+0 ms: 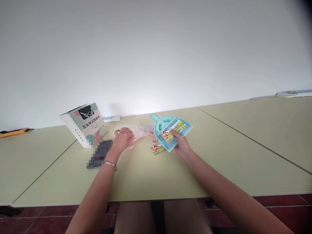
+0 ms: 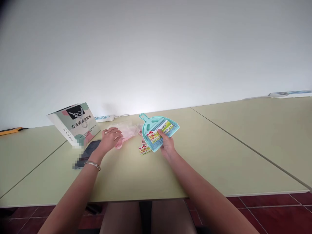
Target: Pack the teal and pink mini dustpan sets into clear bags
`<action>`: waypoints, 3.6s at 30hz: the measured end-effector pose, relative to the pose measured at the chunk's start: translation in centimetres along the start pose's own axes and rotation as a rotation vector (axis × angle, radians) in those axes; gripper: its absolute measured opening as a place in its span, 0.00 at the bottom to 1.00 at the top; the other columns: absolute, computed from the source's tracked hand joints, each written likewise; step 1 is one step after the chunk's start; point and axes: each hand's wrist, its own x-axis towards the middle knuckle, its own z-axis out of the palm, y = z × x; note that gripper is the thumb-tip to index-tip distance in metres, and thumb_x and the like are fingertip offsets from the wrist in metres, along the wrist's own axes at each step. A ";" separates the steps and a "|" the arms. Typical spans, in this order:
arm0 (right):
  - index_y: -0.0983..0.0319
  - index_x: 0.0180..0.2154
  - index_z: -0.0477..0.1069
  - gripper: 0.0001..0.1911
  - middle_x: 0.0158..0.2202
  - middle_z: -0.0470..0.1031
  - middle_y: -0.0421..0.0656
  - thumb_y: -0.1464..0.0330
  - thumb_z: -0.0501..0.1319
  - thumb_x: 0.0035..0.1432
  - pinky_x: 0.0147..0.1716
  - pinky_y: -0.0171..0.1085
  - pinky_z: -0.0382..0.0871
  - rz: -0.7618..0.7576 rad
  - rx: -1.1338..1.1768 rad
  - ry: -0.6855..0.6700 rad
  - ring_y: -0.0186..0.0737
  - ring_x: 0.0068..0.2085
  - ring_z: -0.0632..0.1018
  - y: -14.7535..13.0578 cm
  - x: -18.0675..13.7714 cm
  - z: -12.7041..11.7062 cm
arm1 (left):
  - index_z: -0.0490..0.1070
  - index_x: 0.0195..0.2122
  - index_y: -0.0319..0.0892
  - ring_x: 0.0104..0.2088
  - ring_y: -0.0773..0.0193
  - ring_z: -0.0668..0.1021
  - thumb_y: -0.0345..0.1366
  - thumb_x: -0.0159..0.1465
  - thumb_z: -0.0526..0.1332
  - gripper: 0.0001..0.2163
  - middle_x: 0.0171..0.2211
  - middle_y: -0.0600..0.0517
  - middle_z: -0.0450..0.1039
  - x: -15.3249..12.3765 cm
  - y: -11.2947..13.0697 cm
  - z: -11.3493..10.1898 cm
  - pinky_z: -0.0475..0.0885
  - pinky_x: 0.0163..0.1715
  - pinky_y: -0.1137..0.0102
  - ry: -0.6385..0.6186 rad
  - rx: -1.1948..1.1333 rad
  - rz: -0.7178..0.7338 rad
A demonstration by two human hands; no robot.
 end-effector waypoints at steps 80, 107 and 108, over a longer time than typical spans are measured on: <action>0.57 0.43 0.69 0.16 0.45 0.77 0.38 0.69 0.65 0.50 0.42 0.36 0.76 0.004 0.129 0.053 0.39 0.45 0.78 2.4 -4.6 2.3 | 0.62 0.52 0.44 0.51 0.56 0.73 0.43 0.58 0.62 0.22 0.53 0.45 0.69 -4.2 10.6 4.7 0.71 0.49 0.59 -0.334 -1.415 -0.370; 0.59 0.41 0.65 0.23 0.32 0.71 0.43 0.57 0.69 0.46 0.27 0.36 0.72 -0.972 -1.181 -0.362 0.38 0.30 0.74 -1.0 -13.6 -8.3 | 0.69 0.50 0.44 0.44 0.54 0.77 0.44 0.50 0.69 0.26 0.47 0.46 0.75 -15.8 6.8 -2.0 0.74 0.33 0.69 -0.310 -1.216 -0.788; 0.59 0.44 0.65 0.26 0.37 0.72 0.47 0.58 0.69 0.46 0.33 0.40 0.73 -1.158 -1.240 -0.397 0.42 0.36 0.75 -0.5 -14.2 -8.7 | 0.69 0.50 0.43 0.44 0.55 0.77 0.44 0.50 0.69 0.26 0.47 0.46 0.74 -16.1 6.8 -2.0 0.74 0.34 0.69 -0.305 -1.221 -0.805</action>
